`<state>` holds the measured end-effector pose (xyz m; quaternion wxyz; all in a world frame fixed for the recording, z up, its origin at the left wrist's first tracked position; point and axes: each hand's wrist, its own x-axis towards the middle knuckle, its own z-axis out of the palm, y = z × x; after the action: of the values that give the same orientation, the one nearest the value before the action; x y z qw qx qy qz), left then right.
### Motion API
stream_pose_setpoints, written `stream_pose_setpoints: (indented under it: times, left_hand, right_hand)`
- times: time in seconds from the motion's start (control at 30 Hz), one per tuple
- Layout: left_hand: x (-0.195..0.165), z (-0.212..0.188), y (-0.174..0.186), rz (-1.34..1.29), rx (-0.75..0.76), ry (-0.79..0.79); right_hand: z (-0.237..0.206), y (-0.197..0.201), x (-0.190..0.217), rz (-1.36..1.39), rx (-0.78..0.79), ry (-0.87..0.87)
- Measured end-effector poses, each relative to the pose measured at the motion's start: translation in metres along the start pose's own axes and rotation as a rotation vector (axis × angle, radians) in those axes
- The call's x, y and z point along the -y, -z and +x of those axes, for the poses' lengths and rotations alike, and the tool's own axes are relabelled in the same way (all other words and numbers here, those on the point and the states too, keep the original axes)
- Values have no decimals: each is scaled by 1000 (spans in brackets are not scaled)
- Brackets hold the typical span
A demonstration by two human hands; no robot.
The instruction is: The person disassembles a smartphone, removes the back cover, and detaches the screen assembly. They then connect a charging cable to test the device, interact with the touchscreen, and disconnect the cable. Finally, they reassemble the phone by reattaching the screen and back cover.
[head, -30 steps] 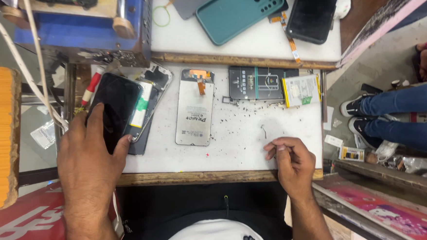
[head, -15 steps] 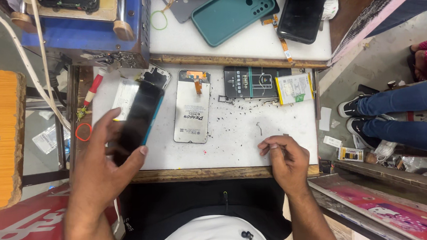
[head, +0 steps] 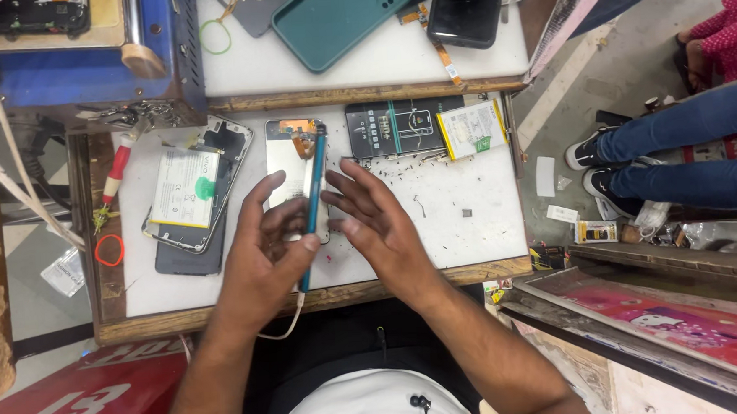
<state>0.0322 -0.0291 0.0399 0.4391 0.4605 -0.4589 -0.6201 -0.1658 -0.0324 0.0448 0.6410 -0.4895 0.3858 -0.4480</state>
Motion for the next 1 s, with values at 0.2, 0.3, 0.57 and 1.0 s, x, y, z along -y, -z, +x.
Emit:
stream_pose_setpoints:
  times: [0.2,0.3,0.57,1.0]
  left_hand:
    - [-7,-7,-20,433,-106,-165]
    - [-8,-10,-25,559,-142,-224]
    - [-14,-10,-42,822,-237,-373]
    - [-14,-32,1,944,-300,-630]
  right_hand:
    - [16,-2,-15,207,-69,-134]
    - [15,-1,-22,329,-66,-121]
    - [13,-9,-25,578,-85,-176]
    - [8,-5,-21,980,114,-125]
